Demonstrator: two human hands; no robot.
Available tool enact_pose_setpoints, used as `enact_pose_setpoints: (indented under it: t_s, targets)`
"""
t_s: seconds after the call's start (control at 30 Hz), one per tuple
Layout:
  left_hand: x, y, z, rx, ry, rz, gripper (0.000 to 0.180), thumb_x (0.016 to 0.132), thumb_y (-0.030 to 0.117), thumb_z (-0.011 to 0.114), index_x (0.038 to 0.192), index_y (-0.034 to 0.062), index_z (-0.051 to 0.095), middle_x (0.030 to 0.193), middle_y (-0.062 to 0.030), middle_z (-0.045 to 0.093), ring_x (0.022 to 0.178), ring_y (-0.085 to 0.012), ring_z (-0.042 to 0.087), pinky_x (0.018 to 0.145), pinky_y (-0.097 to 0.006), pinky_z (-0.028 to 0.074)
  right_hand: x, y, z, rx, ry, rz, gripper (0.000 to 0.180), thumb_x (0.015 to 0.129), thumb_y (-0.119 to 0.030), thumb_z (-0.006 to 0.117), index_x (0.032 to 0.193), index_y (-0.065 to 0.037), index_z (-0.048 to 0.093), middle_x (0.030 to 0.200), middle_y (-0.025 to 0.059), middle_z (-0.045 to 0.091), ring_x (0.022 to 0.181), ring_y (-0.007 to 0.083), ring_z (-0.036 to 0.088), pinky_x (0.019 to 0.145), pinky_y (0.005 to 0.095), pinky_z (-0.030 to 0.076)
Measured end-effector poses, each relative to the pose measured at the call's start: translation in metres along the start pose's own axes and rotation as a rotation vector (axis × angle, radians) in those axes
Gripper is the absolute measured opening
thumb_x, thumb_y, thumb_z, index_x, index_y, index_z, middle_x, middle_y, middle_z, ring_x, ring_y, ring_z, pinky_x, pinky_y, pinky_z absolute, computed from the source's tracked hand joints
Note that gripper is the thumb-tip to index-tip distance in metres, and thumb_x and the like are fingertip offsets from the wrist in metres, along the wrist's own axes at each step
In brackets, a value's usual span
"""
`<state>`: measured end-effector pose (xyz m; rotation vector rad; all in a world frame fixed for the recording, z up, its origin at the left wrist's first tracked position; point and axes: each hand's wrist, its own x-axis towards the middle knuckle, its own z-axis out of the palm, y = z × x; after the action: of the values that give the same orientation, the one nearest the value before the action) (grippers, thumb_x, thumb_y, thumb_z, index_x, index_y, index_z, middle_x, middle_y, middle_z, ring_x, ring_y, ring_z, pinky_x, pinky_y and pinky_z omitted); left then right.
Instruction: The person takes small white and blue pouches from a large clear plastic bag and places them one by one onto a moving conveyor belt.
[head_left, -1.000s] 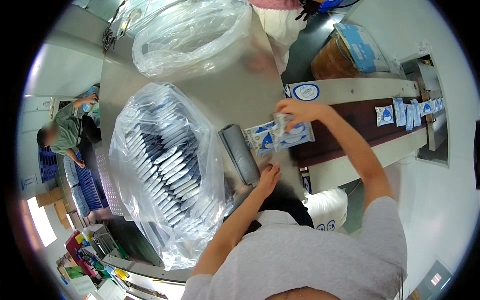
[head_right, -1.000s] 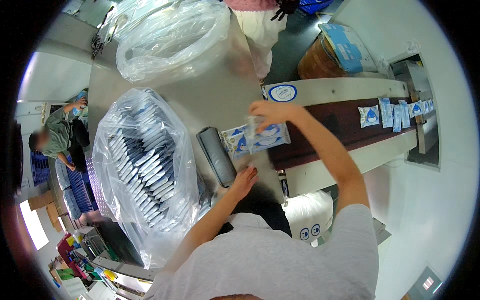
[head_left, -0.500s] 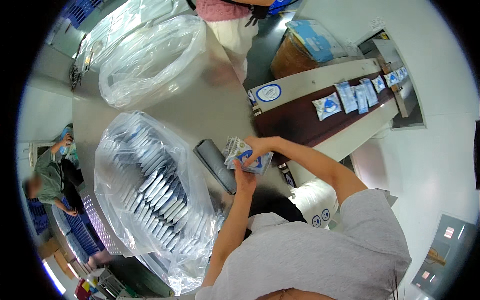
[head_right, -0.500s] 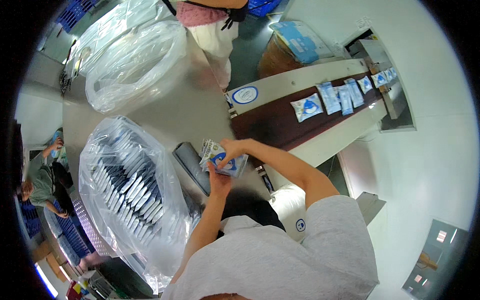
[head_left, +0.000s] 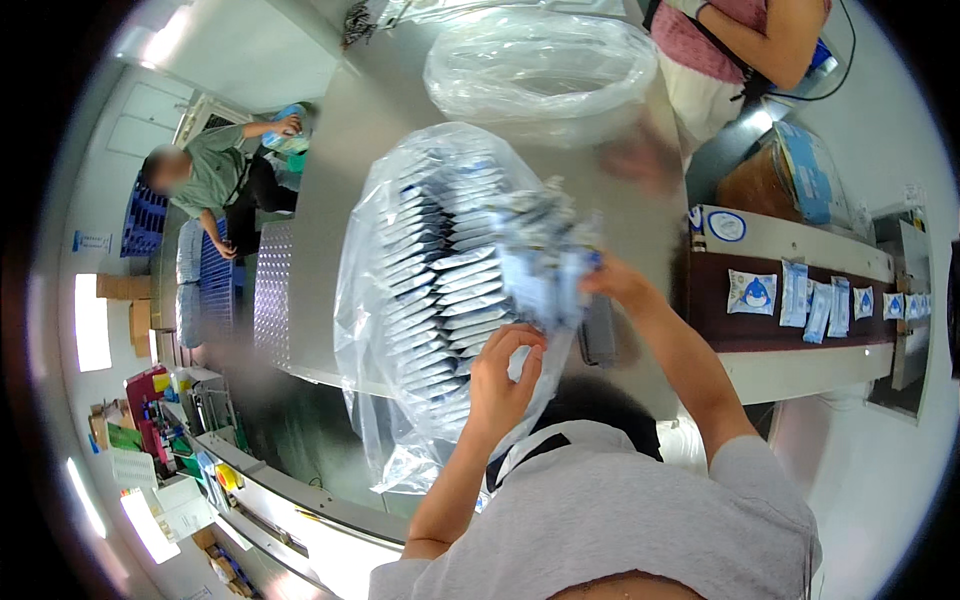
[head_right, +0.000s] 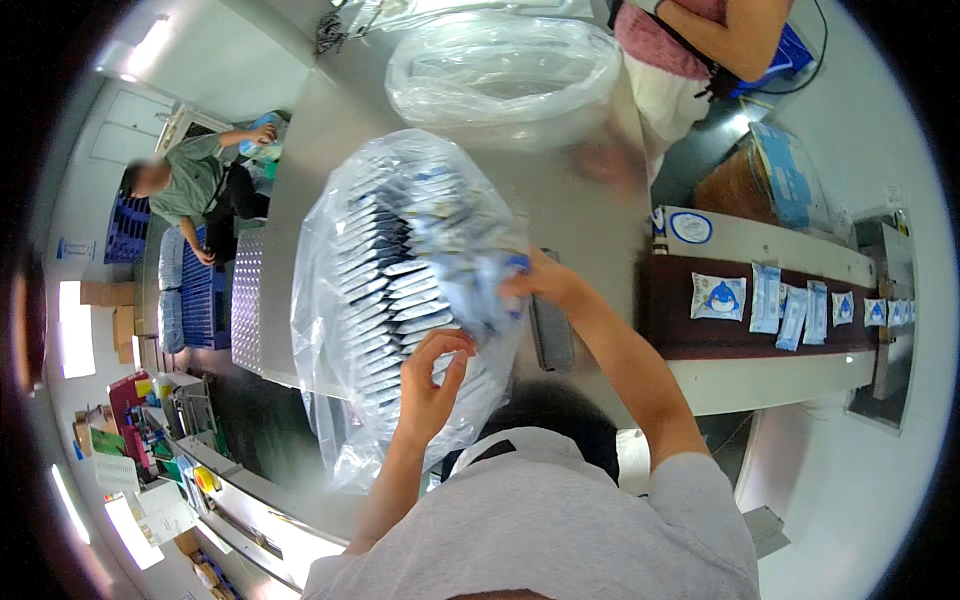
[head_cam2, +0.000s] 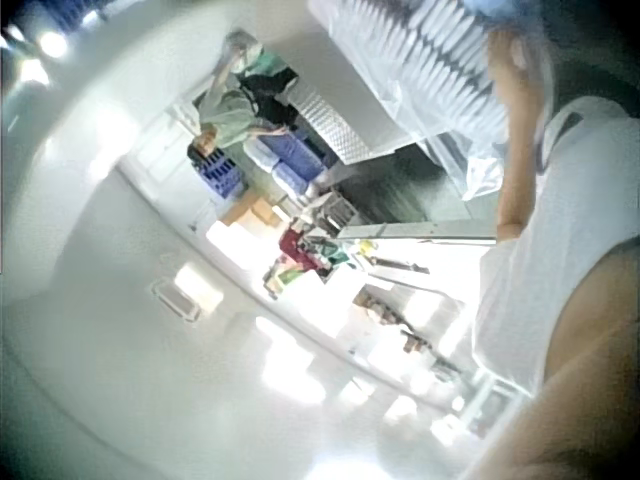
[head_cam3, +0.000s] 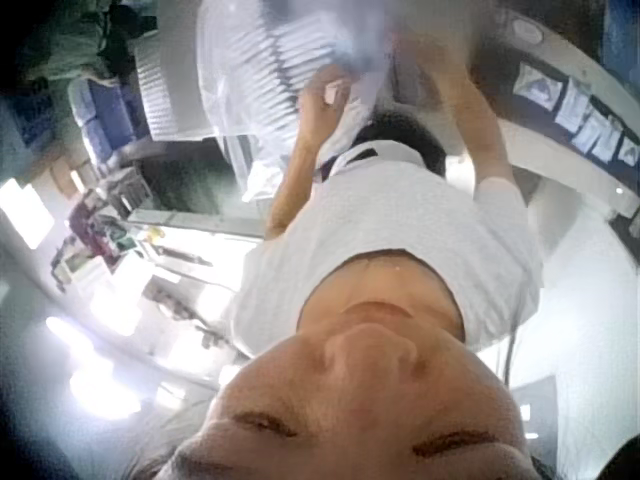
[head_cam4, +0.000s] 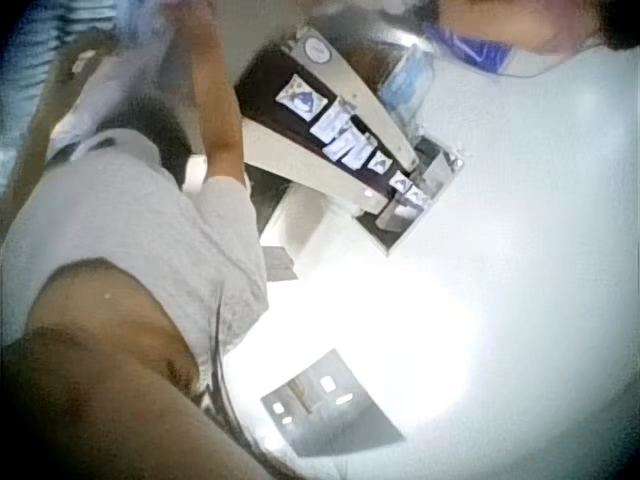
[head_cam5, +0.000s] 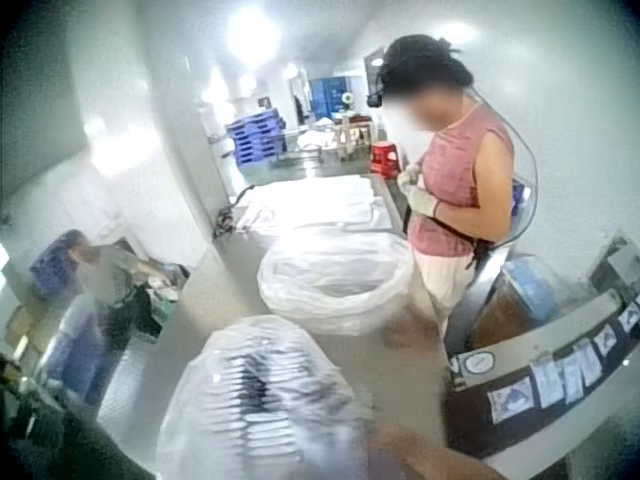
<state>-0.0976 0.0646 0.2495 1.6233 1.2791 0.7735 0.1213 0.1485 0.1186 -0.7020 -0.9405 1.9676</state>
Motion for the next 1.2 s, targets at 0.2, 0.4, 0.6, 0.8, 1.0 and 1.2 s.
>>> enact_pose_setpoints:
  t_s: [0.2,0.4,0.6,0.8,1.0,1.2]
  targets:
    - [-0.03,-0.042,-0.001,0.302,-0.102,0.076,0.023,0.078,0.012,0.066,0.097,0.0029,0.058,0.105,-0.0147,0.058,0.1,-0.0326,0.055,0.085,-0.04,0.044,0.183,-0.026,0.061,-0.861,-0.329,-0.14,0.088,0.057,-0.034,0.083,0.127,0.002,0.043,0.112,0.0129,0.058,0.103,0.0241,0.056,0.084,0.0365,0.044]
    - [-0.055,-0.067,-0.001,0.377,-0.036,0.015,0.042,0.079,0.022,0.067,0.116,0.0077,0.054,0.124,-0.0151,0.046,0.121,-0.0378,0.039,0.096,-0.049,0.035,0.255,-0.026,0.017,-1.93,-0.467,0.364,0.092,0.05,-0.037,0.082,0.124,0.003,0.045,0.114,0.0211,0.058,0.105,0.031,0.057,0.084,0.0371,0.046]
    - [-0.051,-0.084,0.005,0.42,-0.075,-0.001,0.045,0.079,0.023,0.066,0.119,0.0091,0.052,0.131,-0.0171,0.039,0.124,-0.043,0.032,0.1,-0.052,0.029,0.202,0.044,0.077,-1.989,-0.126,-0.105,0.103,0.064,-0.065,0.066,0.134,0.003,0.034,0.134,0.0217,0.04,0.126,0.0349,0.036,0.098,0.0623,0.027]
    - [-0.038,-0.061,0.019,0.484,-0.066,0.128,0.041,0.076,0.014,0.067,0.114,0.0065,0.053,0.128,-0.019,0.04,0.121,-0.0438,0.035,0.099,-0.051,0.031,0.198,0.078,0.068,-2.005,0.118,-0.383,0.098,0.075,-0.073,0.045,0.137,0.001,0.033,0.142,0.0177,0.032,0.132,0.0346,0.03,0.101,0.0646,0.021]
    - [-0.031,-0.028,0.068,0.092,-0.333,0.304,0.02,0.075,0.007,0.066,0.094,0.004,0.059,0.098,-0.0111,0.057,0.087,-0.0296,0.057,0.073,-0.037,0.047,0.091,0.044,0.096,-1.616,0.214,-0.452,0.068,0.088,-0.05,0.05,0.134,-0.002,0.037,0.138,0.0165,0.038,0.127,0.0307,0.038,0.101,0.0543,0.029]
    - [-0.022,-0.058,0.141,-0.039,-0.395,0.269,0.022,0.077,0.009,0.065,0.096,0.0024,0.055,0.097,-0.0133,0.056,0.086,-0.0322,0.055,0.074,-0.039,0.046,-0.087,-0.001,-0.021,-1.555,0.835,-0.349,0.034,0.076,-0.011,0.063,0.109,-0.006,0.055,0.106,0.0137,0.058,0.101,0.032,0.055,0.087,0.0395,0.043]
